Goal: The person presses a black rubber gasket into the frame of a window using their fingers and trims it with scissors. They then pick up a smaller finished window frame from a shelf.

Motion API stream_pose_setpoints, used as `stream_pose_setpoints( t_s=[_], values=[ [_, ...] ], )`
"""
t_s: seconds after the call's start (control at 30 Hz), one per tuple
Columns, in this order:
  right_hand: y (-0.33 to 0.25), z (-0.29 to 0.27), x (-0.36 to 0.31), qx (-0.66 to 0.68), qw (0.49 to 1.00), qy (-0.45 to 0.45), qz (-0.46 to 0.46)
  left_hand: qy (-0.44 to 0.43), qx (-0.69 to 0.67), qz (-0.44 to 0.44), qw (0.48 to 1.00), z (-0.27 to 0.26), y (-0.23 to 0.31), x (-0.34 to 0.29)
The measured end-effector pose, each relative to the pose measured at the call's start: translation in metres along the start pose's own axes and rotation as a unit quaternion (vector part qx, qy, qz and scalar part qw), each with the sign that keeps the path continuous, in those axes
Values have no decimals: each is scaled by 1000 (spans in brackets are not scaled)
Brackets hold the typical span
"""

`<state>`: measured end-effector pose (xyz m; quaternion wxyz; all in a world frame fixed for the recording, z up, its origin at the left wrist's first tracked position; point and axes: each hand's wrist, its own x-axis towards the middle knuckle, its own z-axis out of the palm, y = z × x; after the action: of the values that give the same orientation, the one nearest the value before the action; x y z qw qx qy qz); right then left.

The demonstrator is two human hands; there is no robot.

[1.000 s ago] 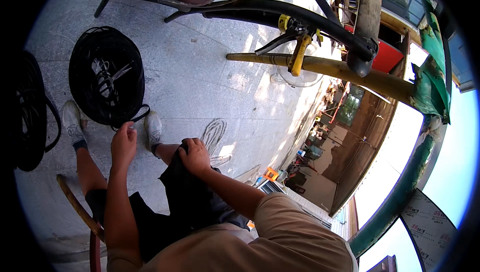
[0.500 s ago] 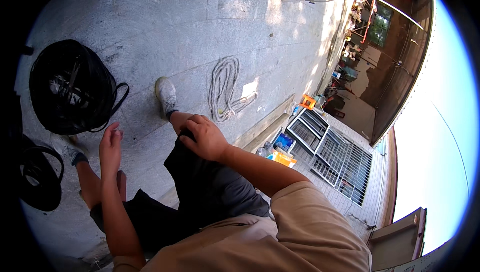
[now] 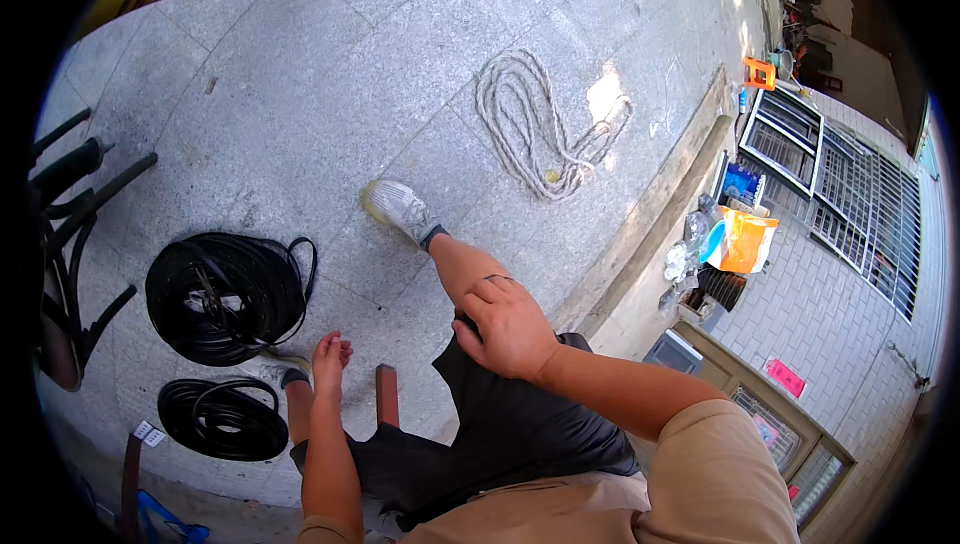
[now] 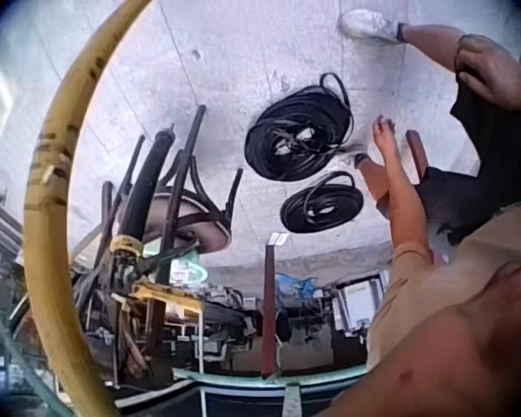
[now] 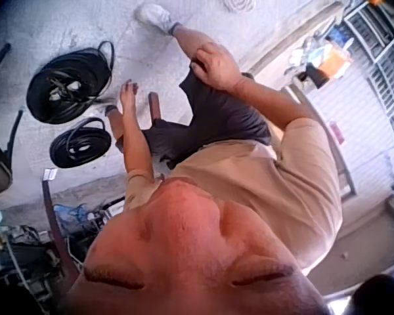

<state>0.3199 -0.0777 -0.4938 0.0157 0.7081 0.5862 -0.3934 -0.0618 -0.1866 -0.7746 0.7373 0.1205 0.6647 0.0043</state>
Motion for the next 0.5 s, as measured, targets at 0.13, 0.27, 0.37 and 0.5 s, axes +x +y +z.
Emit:
stream_pose_setpoints(
  t_s=[0.13, 0.27, 0.37, 0.5],
  values=[
    [35, -13, -20, 20, 998, 35, 50, 28, 129, -42, 990, -3, -27, -11],
    [84, -34, -34, 43, 992, 64, 97, 45, 244, -42, 968, -15, 9, -34],
    [111, -48, -23, 90, 987, 82, 102, 70, 331, -18, 941, -20, 71, -50],
    [150, -70, 4, 136, 977, 134, 97, 141, 280, 15, 950, 55, 208, -99]
  ],
)
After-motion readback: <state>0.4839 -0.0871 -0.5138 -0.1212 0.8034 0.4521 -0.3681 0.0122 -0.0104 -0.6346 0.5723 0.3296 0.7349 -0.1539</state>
